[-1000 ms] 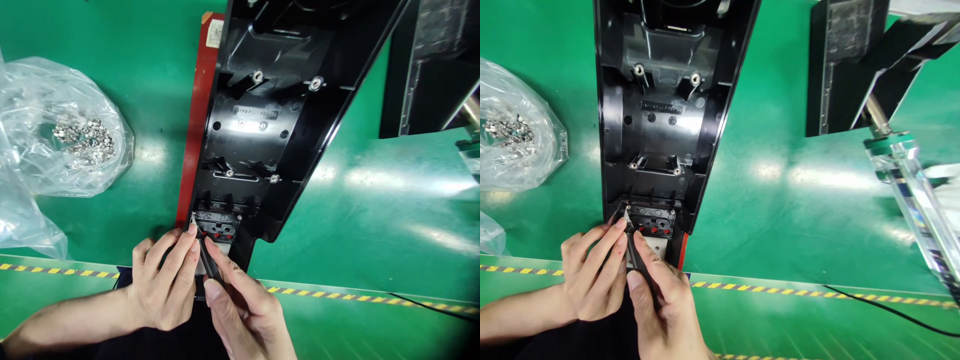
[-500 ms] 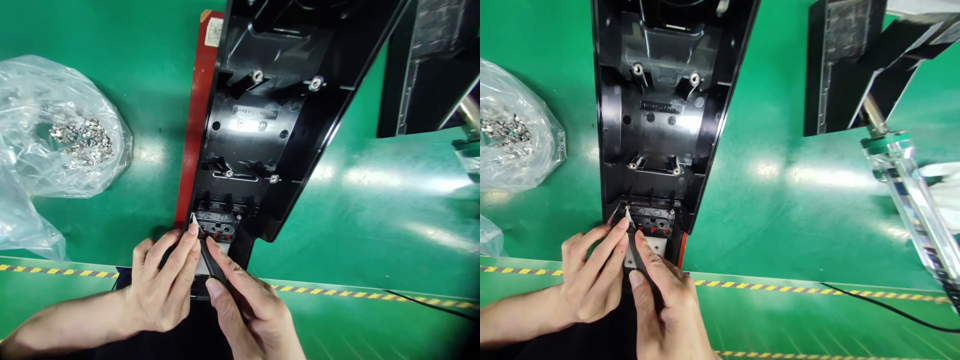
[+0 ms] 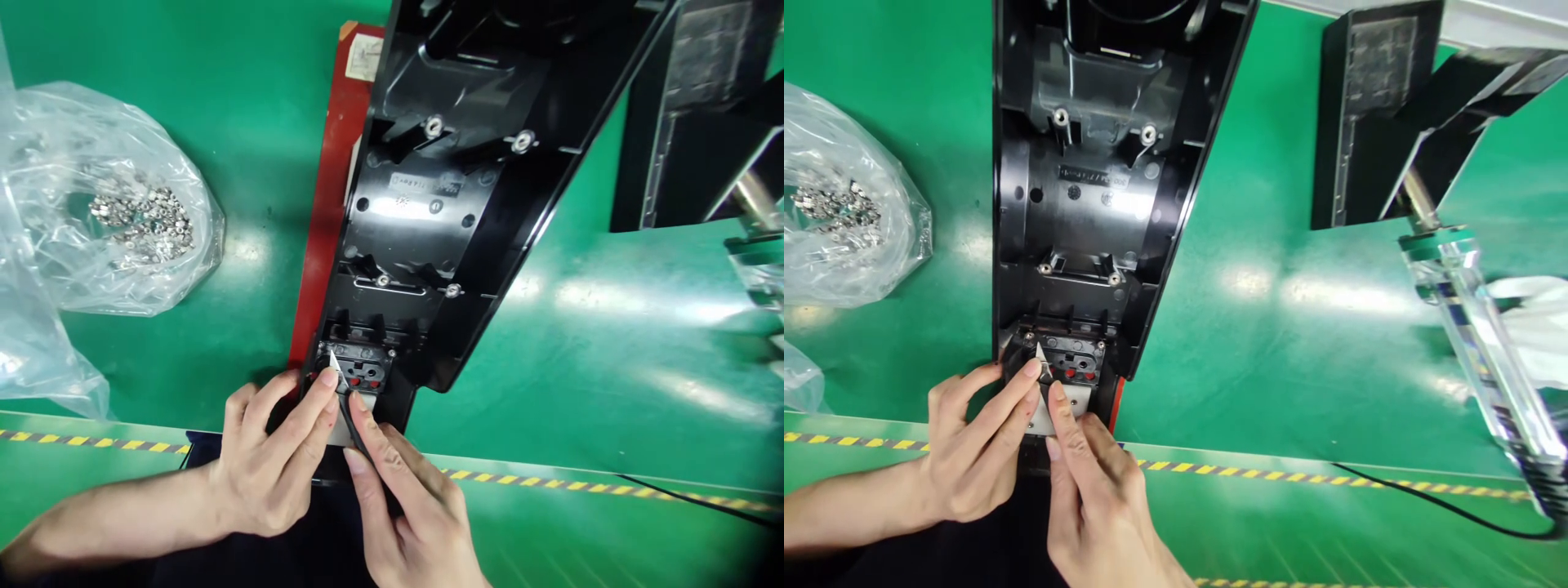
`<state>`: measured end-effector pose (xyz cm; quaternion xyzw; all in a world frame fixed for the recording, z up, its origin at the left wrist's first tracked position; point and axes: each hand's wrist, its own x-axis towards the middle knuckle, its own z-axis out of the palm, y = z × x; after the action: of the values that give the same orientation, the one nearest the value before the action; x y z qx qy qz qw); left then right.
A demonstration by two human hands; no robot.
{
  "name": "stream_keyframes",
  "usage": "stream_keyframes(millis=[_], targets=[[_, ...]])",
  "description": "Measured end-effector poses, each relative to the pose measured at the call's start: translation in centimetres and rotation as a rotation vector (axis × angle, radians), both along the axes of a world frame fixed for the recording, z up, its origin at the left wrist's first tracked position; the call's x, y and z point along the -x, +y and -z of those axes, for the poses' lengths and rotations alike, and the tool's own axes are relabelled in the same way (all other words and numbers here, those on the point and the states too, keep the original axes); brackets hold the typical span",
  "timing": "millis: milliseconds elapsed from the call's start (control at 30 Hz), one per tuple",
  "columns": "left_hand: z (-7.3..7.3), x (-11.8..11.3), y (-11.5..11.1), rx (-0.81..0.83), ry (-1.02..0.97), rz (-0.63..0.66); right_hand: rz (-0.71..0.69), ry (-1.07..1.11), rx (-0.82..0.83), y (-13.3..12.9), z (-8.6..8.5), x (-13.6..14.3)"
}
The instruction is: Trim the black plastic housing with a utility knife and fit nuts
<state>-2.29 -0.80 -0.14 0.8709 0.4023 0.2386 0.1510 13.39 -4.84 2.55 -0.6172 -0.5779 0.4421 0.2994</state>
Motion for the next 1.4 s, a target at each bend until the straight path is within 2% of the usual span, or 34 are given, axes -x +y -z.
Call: stream_keyframes(millis=[267,633,833,1200,1400], targets=[[-0.3,0.1,-0.2,-0.011,0.063,-0.014,-0.071,0.115,0.063,0.7,-0.2,-0.3],[-0.2,0.4,-0.3,-0.044,0.12,0.009,-0.122,0.092,0.095,1.1,-0.1,0.0],[-0.2,0.2,-0.5,-0.027,0.108,-0.017,-0.089,0.037,0.109,0.6,0.3,0.9],[-0.3,0.2,-0.5,-0.031,0.11,-0.011,-0.094,0.099,0.116,0.6,0.0,0.8],[-0.5,0.2,-0.4,-0.014,0.156,-0.002,-0.074,0.022,0.106,0.9,-0.3,0.9]])
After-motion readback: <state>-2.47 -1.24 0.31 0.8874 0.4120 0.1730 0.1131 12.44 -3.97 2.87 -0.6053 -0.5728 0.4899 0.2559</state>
